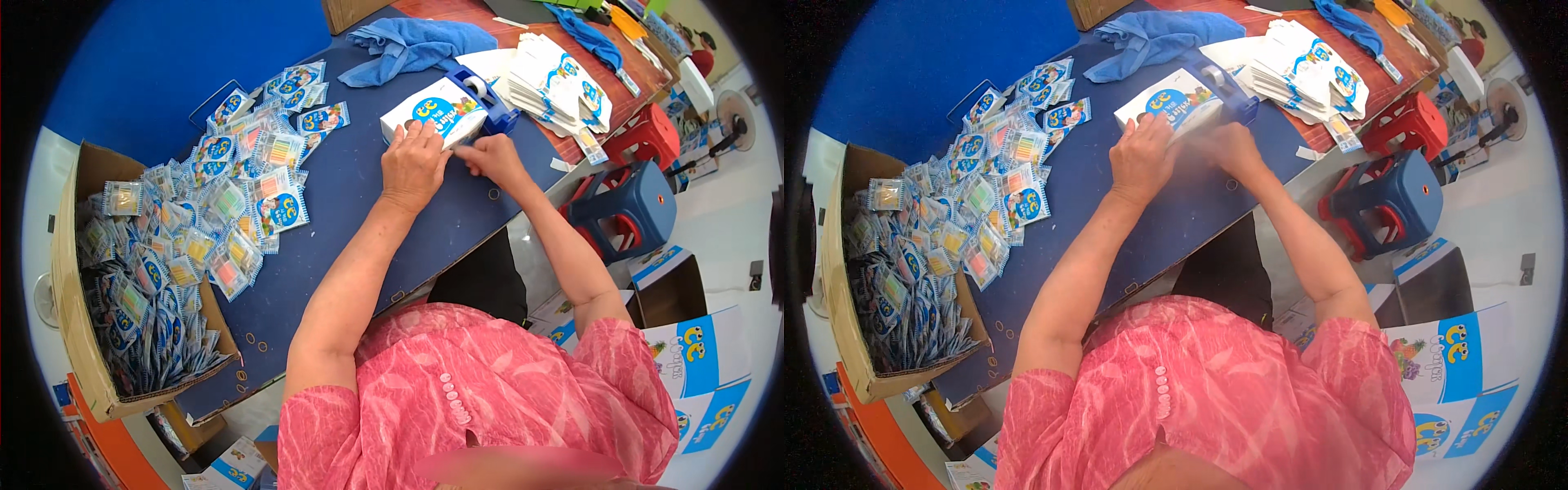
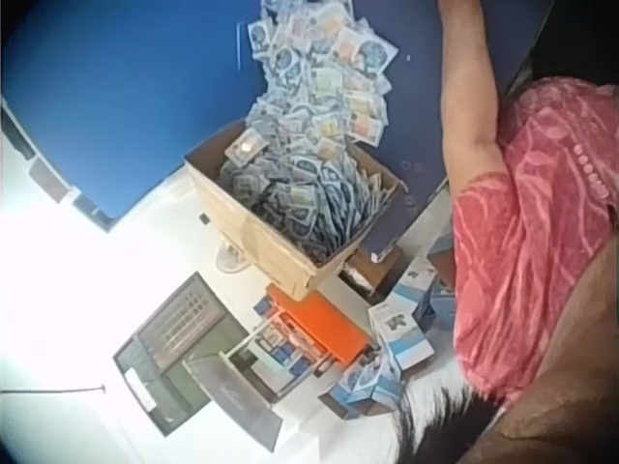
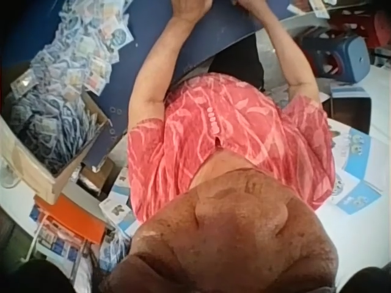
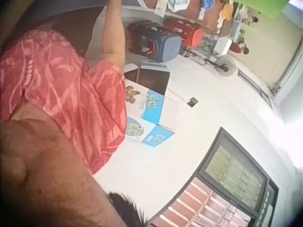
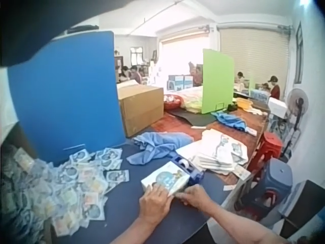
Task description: The person packs small items into sachets, folds cardboard boxes, fills the boxes with sachets, and seals them with tape from a dispenser before placing the packed boxes into a carton.
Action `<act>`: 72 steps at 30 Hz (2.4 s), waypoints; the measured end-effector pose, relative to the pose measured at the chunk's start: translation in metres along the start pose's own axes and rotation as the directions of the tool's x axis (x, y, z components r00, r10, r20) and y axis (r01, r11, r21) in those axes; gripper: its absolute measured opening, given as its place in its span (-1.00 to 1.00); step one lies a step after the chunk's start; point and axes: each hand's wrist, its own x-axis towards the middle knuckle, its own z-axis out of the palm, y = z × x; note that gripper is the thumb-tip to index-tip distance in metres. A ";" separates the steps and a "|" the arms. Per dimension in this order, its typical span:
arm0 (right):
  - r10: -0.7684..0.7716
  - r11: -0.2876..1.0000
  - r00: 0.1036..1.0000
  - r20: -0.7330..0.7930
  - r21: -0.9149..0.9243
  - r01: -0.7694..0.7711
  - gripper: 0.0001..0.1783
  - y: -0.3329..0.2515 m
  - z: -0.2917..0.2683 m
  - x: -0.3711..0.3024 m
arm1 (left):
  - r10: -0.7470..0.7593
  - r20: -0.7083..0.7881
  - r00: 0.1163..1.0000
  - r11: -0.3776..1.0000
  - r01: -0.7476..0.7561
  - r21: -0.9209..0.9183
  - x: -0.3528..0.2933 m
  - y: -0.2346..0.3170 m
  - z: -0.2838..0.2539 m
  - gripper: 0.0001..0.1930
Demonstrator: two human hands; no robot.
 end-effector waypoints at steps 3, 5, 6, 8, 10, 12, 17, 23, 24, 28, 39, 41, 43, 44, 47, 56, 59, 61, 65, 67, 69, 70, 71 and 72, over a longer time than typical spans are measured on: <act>-0.179 0.960 0.976 -0.127 -0.238 0.145 -0.60 0.002 -0.010 0.008 | 0.035 0.008 0.999 0.999 -0.035 -0.017 0.002 -0.001 0.000 -0.69; -0.295 0.954 0.897 -0.328 -0.148 0.260 -0.59 -0.013 -0.014 0.005 | 0.000 0.021 1.000 1.000 0.000 -0.004 -0.002 -0.004 -0.003 -0.68; -0.290 0.956 0.896 -0.336 -0.147 0.255 -0.59 -0.018 -0.013 0.009 | -0.008 0.026 1.000 1.000 0.008 -0.007 0.001 -0.003 -0.003 -0.68; -0.637 0.725 0.725 -0.263 -0.523 0.448 -0.58 -0.033 -0.009 0.031 | -0.005 0.033 0.999 1.000 0.005 -0.010 0.006 -0.001 -0.003 -0.68; -0.611 0.727 0.747 -0.261 -0.558 0.400 -0.58 -0.040 -0.020 0.055 | -0.041 0.042 0.998 0.998 0.043 -0.047 0.010 -0.001 -0.003 -0.65; -0.540 0.720 0.805 -0.245 -0.631 0.291 -0.57 -0.041 -0.026 0.068 | -0.059 0.051 0.997 0.996 0.062 -0.064 0.017 0.004 -0.009 -0.63; -0.615 0.764 0.689 -0.384 -0.507 0.400 -0.63 -0.019 0.010 0.076 | -0.142 0.084 0.986 0.947 0.110 0.302 0.051 -0.006 -0.019 -0.37; -0.600 0.798 0.670 -0.436 -0.273 0.537 -0.71 -0.004 -0.009 0.042 | -0.405 0.342 0.848 0.913 0.396 0.100 0.038 -0.009 -0.039 -0.15; -0.556 0.828 0.697 -0.453 -0.230 0.511 -0.73 -0.008 -0.009 0.032 | -0.393 0.259 0.882 0.919 0.372 0.128 0.023 -0.005 -0.058 -0.14; -0.506 0.817 0.775 -0.378 0.080 0.572 -0.72 -0.027 0.026 0.019 | -0.464 0.015 0.886 0.884 0.464 -0.066 -0.082 0.001 -0.186 -0.02; -0.896 0.216 -0.040 0.443 0.511 0.832 -0.76 -0.196 0.232 -0.140 | -0.954 -0.004 -0.301 -0.263 0.841 -0.474 -0.431 0.168 -0.479 -0.03; -0.877 0.159 -0.144 0.458 0.560 0.813 -0.75 -0.214 0.256 -0.171 | -0.808 -0.104 -0.580 -0.346 0.610 -0.713 -0.506 0.179 -0.462 0.00; -0.841 0.086 -0.265 0.471 0.600 0.795 -0.73 -0.227 0.274 -0.195 | -0.741 -0.089 -0.665 -0.419 0.563 -0.712 -0.551 0.171 -0.432 -0.15; -0.830 0.078 -0.287 0.479 0.608 0.790 -0.73 -0.233 0.280 -0.206 | -0.685 -0.094 -0.722 -0.515 0.572 -0.638 -0.587 0.170 -0.414 -0.19; -0.728 -0.037 -0.412 0.548 0.569 0.821 -0.74 -0.240 0.294 -0.220 | -0.538 -0.036 -0.842 -0.742 0.494 -0.453 -0.654 0.147 -0.354 -0.08; -0.607 -0.139 -0.446 0.658 0.464 0.875 -0.76 -0.242 0.309 -0.227 | -0.355 0.043 -0.934 -0.922 0.342 -0.180 -0.740 0.094 -0.203 0.40; -0.617 -0.176 -0.469 0.632 0.469 0.865 -0.71 -0.243 0.313 -0.225 | -0.324 0.031 -0.945 -0.946 0.324 -0.004 -0.753 0.076 -0.177 0.41; -0.589 -0.192 -0.477 0.653 0.460 0.867 -0.71 -0.241 0.314 -0.221 | -0.320 0.023 -0.947 -0.947 0.320 -0.026 -0.758 0.059 -0.160 0.39; -0.535 -0.234 -0.480 0.695 0.424 0.875 -0.72 -0.240 0.311 -0.217 | -0.297 0.040 -0.954 -0.950 0.291 -0.112 -0.774 0.034 -0.110 0.34; -0.526 -0.245 -0.486 0.698 0.422 0.873 -0.76 -0.244 0.313 -0.219 | -0.236 0.119 -0.964 -0.959 0.211 -0.191 -0.794 0.041 -0.082 0.32; -0.540 -0.227 -0.508 0.671 0.465 0.855 -0.75 -0.247 0.318 -0.224 | -0.233 0.121 -0.965 -0.968 0.219 -0.119 -0.834 0.074 -0.057 0.33; -0.559 -0.214 -0.519 0.647 0.492 0.844 -0.74 -0.248 0.318 -0.226 | -0.246 0.128 -0.961 -0.969 0.242 -0.047 -0.856 0.094 -0.054 0.33; -0.571 -0.209 -0.518 0.637 0.498 0.842 -0.74 -0.246 0.316 -0.224 | -0.276 0.153 -0.949 -0.959 0.283 0.023 -0.867 0.102 -0.048 0.34; -0.564 -0.222 -0.502 0.656 0.465 0.857 -0.74 -0.245 0.313 -0.223 | -0.309 0.175 -0.935 -0.948 0.317 0.017 -0.856 0.081 -0.039 0.34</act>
